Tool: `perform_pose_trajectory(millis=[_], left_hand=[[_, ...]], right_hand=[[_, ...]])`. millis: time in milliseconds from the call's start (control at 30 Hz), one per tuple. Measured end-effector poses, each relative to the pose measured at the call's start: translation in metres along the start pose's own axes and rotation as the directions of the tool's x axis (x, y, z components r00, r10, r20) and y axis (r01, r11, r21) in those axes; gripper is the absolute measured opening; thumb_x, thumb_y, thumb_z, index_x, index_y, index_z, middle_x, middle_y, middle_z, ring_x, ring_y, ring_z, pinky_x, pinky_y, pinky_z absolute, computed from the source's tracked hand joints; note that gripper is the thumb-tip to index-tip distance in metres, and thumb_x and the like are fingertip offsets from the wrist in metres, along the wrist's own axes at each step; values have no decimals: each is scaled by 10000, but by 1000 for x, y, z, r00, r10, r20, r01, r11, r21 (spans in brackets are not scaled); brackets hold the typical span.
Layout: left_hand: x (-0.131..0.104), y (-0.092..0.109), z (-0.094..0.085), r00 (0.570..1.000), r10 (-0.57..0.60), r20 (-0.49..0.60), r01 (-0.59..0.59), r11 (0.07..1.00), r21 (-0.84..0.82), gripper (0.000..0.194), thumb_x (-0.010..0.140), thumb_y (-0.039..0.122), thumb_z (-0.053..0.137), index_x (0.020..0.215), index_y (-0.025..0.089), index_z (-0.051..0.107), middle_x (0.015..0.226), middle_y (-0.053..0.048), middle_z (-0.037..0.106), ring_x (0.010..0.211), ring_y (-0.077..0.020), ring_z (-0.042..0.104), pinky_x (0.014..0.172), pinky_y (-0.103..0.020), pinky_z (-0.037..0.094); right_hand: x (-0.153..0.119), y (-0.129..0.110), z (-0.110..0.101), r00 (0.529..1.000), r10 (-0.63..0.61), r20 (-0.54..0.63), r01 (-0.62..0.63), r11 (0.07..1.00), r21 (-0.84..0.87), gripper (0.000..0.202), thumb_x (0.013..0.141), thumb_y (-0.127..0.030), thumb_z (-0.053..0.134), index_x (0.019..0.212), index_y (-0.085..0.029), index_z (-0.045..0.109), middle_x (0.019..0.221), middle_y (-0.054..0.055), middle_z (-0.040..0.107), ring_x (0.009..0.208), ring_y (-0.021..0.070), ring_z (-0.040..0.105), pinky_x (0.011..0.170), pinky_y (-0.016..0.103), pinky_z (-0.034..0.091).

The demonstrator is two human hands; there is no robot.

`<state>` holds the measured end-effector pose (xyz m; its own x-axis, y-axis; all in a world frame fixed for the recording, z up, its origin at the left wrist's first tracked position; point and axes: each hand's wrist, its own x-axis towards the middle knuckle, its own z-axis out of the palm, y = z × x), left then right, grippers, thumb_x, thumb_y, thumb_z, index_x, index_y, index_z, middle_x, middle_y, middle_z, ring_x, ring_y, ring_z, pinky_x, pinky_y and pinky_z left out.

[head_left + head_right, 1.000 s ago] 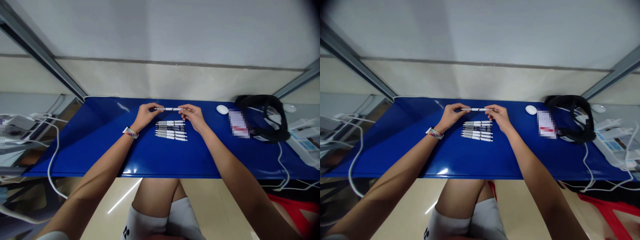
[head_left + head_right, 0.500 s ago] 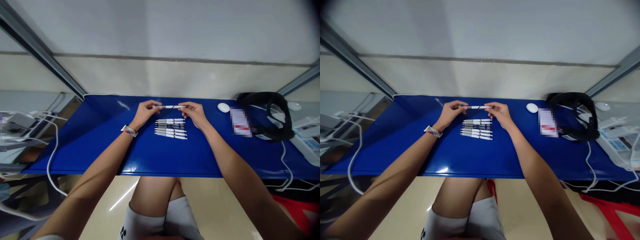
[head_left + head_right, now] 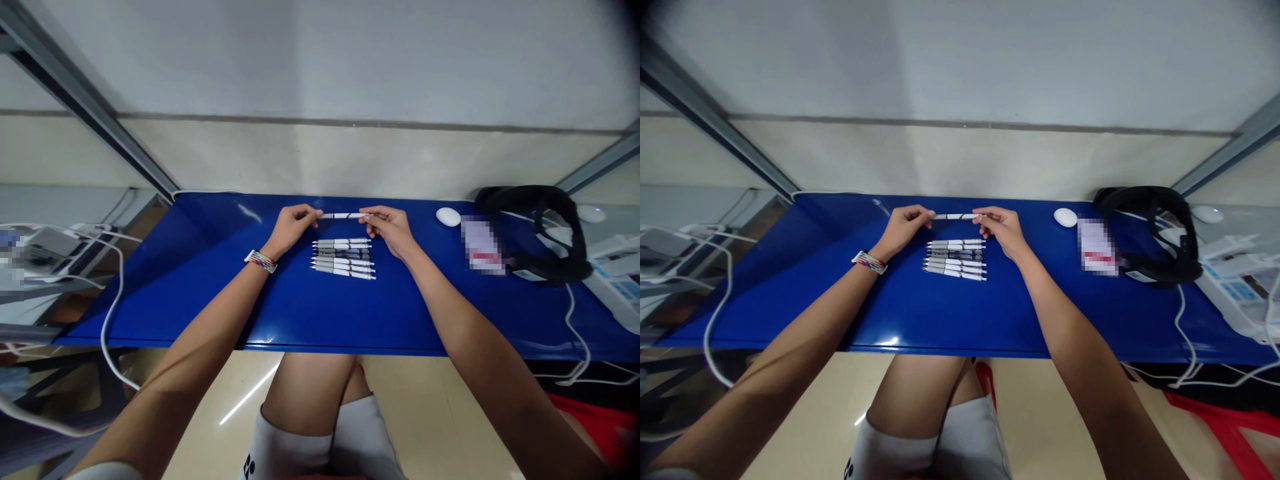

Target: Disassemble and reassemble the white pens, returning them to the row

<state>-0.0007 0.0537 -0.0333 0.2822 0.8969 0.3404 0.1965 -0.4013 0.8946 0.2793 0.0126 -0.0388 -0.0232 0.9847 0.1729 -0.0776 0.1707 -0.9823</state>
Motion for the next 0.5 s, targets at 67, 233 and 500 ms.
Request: perform_pose_trajectory(millis=[67, 233, 500], left_hand=[[-1, 1, 0, 1000, -19, -14, 19, 1000, 22, 574, 1038, 644, 562, 739, 191, 750, 632, -43, 674, 683, -188, 660, 722, -335, 480], [-1, 1, 0, 999, 30, -26, -29, 999, 26, 491, 845, 492, 864, 1248, 235, 749, 805, -8, 729, 696, -162, 623, 705, -307, 474], [-3, 2, -1, 1000, 4, 1, -4, 999, 52, 422, 960, 580, 716, 1128, 203, 807, 791, -39, 774, 768, -199, 688, 781, -331, 501]], right_hand=[[0, 0, 0, 1000, 1, -1, -1, 1000, 8, 314, 787, -405, 911, 1036, -221, 858, 877, 58, 804, 637, 132, 625, 562, 285, 493], [0, 1, 0, 1000, 7, -13, -7, 1000, 11, 303, 785, -394, 911, 1028, -221, 858, 877, 57, 804, 634, 129, 622, 575, 289, 488], [1, 3, -1, 1000, 18, -4, -18, 1000, 6, 313, 793, -393, 901, 1044, -212, 855, 889, 62, 808, 639, 130, 627, 590, 292, 488]])
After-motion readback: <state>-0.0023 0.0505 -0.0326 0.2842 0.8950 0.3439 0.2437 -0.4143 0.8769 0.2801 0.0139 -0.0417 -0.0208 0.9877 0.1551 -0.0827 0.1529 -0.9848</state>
